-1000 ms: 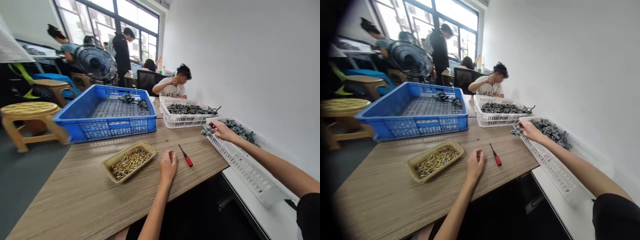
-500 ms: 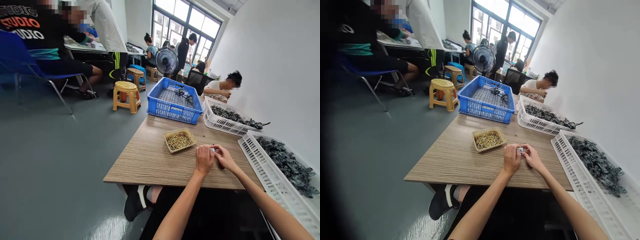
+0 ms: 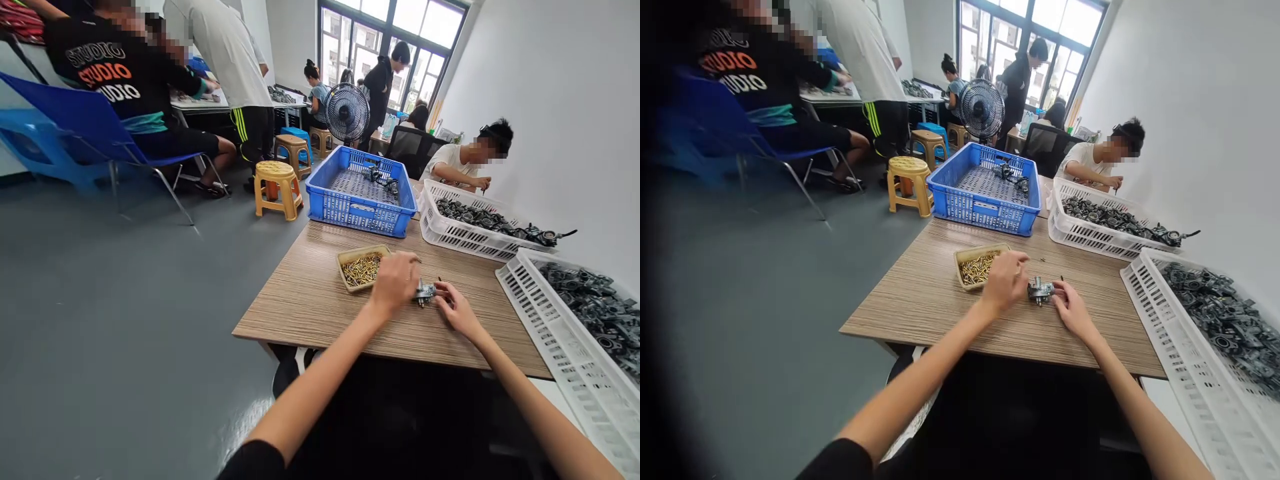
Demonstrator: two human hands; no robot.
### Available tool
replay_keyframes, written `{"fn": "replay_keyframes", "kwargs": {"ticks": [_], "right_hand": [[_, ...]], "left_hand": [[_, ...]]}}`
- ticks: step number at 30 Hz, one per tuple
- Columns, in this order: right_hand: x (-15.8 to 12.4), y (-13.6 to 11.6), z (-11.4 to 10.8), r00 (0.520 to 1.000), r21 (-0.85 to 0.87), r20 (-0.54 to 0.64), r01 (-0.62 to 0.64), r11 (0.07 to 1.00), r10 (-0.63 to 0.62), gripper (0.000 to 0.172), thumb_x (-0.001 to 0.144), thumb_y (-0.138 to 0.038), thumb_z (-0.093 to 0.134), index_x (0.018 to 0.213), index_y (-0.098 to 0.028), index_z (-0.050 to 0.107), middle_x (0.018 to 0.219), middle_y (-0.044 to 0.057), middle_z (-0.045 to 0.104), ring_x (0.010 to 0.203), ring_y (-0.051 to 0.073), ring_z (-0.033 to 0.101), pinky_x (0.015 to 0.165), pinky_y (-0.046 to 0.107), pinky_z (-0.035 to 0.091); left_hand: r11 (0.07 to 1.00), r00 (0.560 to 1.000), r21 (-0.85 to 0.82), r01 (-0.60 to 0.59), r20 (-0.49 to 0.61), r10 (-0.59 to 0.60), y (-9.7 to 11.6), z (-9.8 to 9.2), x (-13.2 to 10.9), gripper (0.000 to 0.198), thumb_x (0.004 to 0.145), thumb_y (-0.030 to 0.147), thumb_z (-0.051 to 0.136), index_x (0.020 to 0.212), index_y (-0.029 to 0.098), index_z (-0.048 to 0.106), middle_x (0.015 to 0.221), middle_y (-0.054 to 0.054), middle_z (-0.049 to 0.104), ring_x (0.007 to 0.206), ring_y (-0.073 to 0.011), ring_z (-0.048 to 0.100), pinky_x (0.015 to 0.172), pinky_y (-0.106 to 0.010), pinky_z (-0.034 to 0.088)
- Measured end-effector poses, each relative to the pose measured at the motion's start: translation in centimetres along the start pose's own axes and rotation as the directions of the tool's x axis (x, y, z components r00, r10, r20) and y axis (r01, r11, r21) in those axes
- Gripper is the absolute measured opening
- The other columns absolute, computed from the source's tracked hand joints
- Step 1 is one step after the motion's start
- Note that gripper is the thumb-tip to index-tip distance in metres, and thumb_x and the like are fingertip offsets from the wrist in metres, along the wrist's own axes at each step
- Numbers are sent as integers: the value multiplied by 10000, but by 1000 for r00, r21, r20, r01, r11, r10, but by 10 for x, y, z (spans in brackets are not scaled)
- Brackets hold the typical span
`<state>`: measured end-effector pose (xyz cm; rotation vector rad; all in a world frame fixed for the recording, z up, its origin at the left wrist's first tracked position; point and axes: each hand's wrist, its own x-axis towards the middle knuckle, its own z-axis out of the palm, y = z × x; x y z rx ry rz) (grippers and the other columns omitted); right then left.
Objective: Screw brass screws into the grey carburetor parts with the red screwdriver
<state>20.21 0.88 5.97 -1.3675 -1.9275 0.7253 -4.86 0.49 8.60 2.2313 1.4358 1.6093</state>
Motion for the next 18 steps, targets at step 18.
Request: {"fn": "replay_keyframes", "kwargs": {"ticks": [18], "right_hand": [[-79,103,-69,743,358,-561,-180,916,365,388,684,-530,770,929,-244,679,861,64,746,747,260,760,763,478,684]], "left_hand": [[909,714,416,29,628,-310,-124,-55,30,305,839,99,565,996,248,779,1047,-70,789,971,-239,714,850,-310,495]]}}
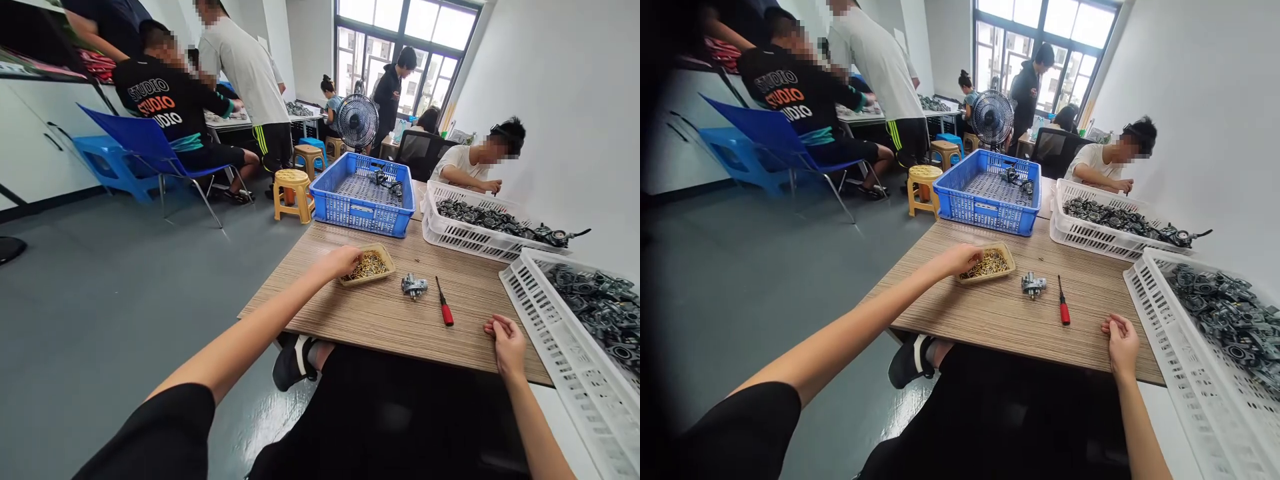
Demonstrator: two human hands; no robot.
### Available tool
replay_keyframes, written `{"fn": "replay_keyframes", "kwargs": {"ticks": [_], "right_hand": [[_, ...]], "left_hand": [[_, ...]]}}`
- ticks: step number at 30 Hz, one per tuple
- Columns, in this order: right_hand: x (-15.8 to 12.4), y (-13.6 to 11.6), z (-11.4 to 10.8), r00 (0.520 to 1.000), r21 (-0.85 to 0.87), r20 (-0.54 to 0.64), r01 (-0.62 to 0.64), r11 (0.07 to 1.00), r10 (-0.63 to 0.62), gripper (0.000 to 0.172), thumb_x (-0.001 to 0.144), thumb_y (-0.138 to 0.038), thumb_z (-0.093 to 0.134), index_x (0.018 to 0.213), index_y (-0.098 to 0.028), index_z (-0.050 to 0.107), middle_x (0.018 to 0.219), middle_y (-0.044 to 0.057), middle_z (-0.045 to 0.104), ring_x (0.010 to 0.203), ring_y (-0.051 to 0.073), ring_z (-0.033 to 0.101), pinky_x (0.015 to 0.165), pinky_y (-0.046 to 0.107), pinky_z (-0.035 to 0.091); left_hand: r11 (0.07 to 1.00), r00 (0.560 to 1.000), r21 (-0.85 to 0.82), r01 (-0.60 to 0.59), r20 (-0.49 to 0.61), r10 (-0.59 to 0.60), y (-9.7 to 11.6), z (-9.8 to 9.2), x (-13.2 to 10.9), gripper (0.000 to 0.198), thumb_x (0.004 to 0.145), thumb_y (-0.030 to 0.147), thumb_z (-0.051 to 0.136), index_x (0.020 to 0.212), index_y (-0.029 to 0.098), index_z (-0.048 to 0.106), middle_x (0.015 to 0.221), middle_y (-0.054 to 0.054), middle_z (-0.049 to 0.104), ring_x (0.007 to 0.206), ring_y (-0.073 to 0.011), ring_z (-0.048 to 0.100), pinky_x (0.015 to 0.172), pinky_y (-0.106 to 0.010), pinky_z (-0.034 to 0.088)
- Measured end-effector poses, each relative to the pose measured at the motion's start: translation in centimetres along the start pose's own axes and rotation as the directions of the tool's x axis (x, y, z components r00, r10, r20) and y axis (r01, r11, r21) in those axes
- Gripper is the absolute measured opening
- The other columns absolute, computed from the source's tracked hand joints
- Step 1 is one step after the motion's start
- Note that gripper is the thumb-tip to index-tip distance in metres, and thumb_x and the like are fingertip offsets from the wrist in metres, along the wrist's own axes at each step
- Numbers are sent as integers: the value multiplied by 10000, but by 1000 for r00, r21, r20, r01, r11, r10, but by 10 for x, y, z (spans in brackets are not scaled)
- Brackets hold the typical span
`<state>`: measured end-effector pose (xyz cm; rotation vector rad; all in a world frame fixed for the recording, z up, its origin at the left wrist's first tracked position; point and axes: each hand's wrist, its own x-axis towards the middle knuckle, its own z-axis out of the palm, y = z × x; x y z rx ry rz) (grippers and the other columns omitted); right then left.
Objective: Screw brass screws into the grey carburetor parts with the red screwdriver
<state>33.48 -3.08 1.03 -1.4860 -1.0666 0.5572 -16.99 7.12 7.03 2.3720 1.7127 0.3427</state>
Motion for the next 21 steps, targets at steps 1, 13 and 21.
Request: {"fn": "replay_keyframes", "kwargs": {"ticks": [1,13,21], "right_hand": [[1,1,0,1000,18,-10,-1,1000,1,389,684,-525,780,924,-238,677,847,57,741,720,246,754,726,451,683],[-1,2,3,1000,108,-13,-26,994,27,381,686,-479,841,899,-194,703,809,38,732,675,180,698,631,327,610],[-4,-1,3,999,127,-1,-47,991,48,363,691,-460,828,907,-195,706,820,38,738,673,173,688,639,322,589]], "left_hand": [[1000,1000,10,-5,25,5,2,1,2,307,834,99,567,988,253,783,1035,-67,790,953,-237,714,846,-310,495],[987,982,154,41,178,-69,4,-4,5,289,878,108,557,1042,247,749,1082,-78,777,958,-236,720,774,-296,488],[990,993,137,-43,115,27,1,-8,-3,309,860,126,579,1095,249,739,1100,-59,770,1008,-229,714,829,-286,502]]}}
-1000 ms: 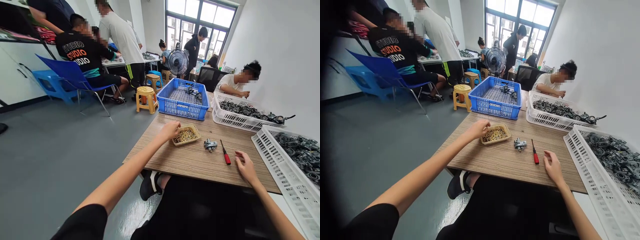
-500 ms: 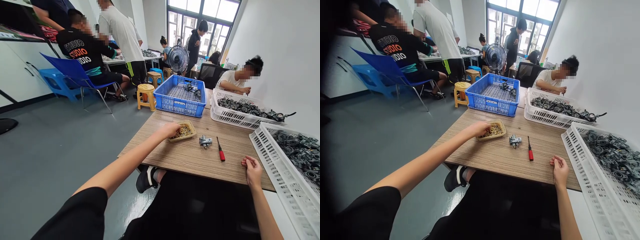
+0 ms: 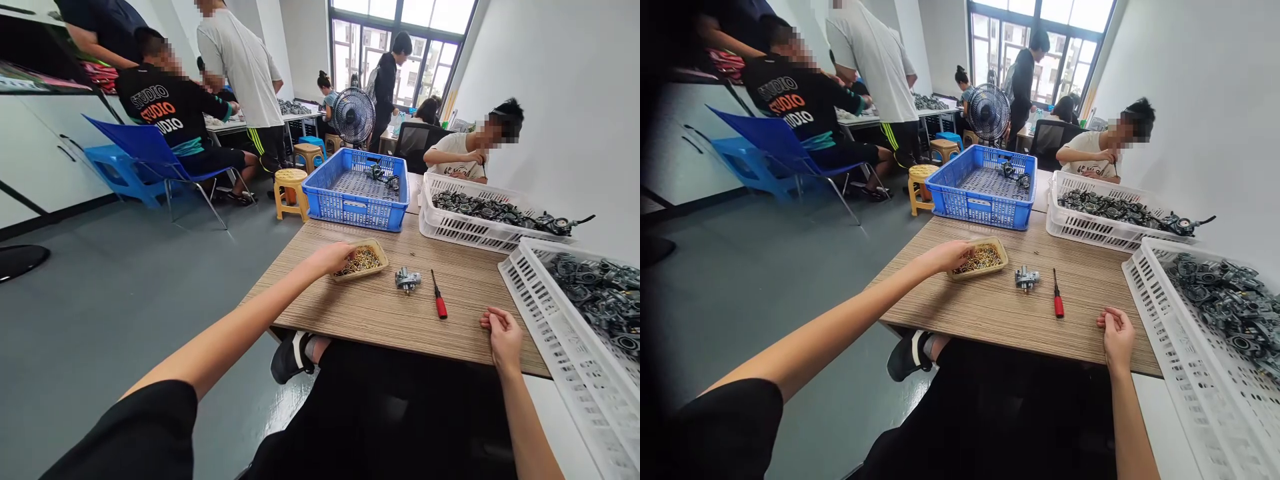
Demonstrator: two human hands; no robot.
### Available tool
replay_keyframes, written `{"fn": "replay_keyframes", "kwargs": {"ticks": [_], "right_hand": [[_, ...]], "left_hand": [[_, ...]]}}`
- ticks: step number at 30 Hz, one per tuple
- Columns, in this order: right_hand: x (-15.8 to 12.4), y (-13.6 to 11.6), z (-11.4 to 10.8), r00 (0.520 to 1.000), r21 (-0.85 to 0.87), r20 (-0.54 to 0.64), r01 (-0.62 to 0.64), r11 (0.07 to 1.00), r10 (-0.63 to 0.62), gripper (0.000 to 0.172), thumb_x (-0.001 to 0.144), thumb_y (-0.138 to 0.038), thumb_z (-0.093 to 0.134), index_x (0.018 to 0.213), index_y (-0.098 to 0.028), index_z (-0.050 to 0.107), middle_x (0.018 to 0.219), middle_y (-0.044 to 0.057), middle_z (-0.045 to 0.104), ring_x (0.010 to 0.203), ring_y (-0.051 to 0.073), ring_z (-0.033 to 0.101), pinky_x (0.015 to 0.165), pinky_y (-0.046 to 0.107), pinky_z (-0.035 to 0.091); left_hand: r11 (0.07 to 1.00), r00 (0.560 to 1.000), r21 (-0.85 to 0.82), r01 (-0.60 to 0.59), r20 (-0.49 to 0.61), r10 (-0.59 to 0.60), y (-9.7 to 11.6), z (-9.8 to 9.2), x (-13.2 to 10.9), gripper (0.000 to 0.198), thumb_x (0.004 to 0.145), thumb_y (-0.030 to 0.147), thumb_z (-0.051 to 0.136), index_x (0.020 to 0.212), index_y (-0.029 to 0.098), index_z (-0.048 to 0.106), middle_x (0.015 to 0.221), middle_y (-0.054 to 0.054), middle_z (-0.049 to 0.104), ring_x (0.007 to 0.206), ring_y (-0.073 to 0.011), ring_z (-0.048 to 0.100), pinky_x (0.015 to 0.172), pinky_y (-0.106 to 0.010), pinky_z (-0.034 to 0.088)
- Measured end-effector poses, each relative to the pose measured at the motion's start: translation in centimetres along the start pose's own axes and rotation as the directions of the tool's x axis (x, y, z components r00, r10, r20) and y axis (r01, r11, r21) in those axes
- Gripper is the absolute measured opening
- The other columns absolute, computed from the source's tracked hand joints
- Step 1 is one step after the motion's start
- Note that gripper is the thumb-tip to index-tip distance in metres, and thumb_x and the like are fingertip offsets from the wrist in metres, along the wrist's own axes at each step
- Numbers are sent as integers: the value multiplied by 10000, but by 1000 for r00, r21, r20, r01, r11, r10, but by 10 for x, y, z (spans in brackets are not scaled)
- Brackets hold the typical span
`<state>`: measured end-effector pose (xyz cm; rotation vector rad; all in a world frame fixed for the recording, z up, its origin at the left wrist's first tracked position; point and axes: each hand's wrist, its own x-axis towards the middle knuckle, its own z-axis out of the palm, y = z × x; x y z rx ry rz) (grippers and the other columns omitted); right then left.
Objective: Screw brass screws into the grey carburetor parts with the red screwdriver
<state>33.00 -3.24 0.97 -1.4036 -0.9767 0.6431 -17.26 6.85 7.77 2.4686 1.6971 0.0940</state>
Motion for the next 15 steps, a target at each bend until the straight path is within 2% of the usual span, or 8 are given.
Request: {"fn": "replay_keyframes", "kwargs": {"ticks": [5,15], "right_hand": [[-1,1,0,1000,-7,9,6,1000,-6,348,707,-458,812,912,-199,702,825,38,736,672,174,681,651,331,588],[0,4,0,999,-45,15,40,998,-39,376,740,-507,811,920,-200,690,839,51,734,687,191,690,649,349,596]], "left_hand": [[1000,997,-25,-5,77,6,2,1,-6,228,827,134,615,967,248,754,1018,-44,785,891,-214,708,742,-288,472],[999,999,-40,-17,41,18,12,5,-3,233,861,124,581,955,232,766,1007,-58,795,895,-218,721,721,-295,461]]}}
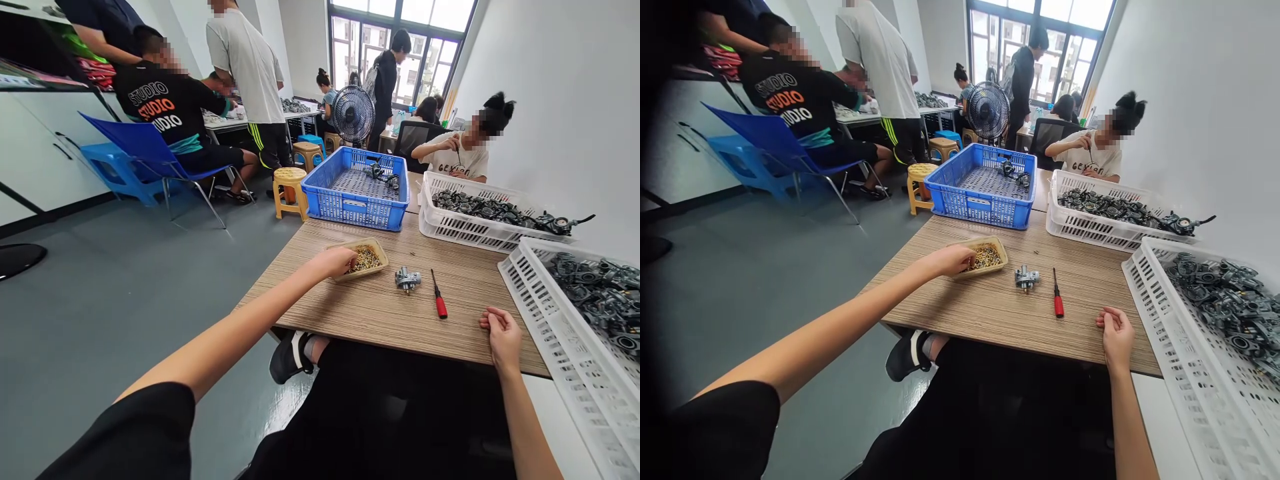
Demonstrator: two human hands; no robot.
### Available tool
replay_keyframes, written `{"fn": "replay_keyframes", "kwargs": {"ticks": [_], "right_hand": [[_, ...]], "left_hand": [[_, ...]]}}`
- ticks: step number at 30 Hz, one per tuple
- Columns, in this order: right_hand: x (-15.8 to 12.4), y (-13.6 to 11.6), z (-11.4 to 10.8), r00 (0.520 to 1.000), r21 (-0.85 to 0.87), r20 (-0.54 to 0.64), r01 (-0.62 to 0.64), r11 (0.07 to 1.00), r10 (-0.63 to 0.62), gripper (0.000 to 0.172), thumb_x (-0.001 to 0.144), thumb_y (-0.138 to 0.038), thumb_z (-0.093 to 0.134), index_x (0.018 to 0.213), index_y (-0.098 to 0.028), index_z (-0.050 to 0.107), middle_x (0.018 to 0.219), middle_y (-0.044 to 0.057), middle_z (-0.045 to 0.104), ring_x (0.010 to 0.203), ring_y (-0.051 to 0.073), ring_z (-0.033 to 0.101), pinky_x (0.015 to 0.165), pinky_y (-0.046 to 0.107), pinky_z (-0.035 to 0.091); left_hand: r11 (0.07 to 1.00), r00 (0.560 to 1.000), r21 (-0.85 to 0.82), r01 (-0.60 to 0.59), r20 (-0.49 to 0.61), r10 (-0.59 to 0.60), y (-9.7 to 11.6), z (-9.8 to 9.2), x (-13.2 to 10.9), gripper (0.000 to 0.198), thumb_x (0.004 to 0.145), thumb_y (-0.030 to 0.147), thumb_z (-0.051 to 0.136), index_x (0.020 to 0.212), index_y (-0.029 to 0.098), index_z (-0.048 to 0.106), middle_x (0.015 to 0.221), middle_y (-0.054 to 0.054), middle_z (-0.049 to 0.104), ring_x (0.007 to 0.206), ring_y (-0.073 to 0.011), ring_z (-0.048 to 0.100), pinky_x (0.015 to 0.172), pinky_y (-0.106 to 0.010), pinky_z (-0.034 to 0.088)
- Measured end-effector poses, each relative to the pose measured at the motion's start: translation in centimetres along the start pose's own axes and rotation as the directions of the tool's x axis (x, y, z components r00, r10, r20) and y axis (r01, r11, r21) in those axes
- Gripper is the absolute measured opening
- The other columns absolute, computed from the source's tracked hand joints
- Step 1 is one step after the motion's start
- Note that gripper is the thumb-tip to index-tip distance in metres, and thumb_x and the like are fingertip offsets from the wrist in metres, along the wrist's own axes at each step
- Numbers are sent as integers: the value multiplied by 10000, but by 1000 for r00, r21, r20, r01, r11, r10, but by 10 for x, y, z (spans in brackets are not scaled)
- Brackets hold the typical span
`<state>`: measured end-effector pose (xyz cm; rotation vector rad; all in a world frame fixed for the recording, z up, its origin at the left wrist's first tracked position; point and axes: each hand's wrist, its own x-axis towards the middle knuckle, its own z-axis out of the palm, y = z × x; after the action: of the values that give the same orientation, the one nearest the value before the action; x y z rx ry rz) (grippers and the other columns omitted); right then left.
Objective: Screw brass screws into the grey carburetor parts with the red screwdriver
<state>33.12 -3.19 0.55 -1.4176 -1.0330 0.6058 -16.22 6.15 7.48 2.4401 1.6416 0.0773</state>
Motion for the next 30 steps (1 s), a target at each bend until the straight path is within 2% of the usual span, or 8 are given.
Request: {"fn": "replay_keyframes", "kwargs": {"ticks": [7,13,18,25,30], "right_hand": [[-1,-4,0,1000,-13,0,-15,1000,15,385,726,-509,824,916,-200,696,826,44,724,687,192,690,646,349,601],[-2,-9,-1,1000,-20,10,-17,1000,17,394,728,-510,830,924,-197,695,830,48,730,679,189,692,650,355,608],[-2,-9,0,1000,-13,1,-17,1000,17,406,714,-522,834,915,-199,695,837,47,736,682,186,691,641,347,604],[-1,-5,0,1000,-17,-5,5,1000,-5,396,725,-526,820,912,-202,691,828,45,729,685,191,692,638,350,600],[-1,-4,0,1000,-14,-6,13,1000,-13,408,736,-550,820,910,-207,683,825,43,727,689,200,700,633,355,602]], "left_hand": [[999,1000,52,5,12,-6,-1,1,-1,262,875,125,565,1026,222,756,1053,-68,793,918,-221,714,743,-295,461],[997,1000,72,-3,-9,3,1,2,-2,203,897,162,550,927,231,739,996,-73,767,891,-228,707,712,-302,457],[1000,1000,23,-13,-2,13,-1,3,1,176,840,172,608,911,249,750,955,-52,764,878,-217,696,758,-293,470],[1000,1000,-7,-15,8,15,-4,6,6,142,799,156,628,835,242,734,870,-42,749,787,-208,674,694,-300,441],[1000,1000,1,5,-30,-5,-5,7,7,84,833,184,646,810,229,713,918,-65,750,838,-223,697,732,-300,473]]}}
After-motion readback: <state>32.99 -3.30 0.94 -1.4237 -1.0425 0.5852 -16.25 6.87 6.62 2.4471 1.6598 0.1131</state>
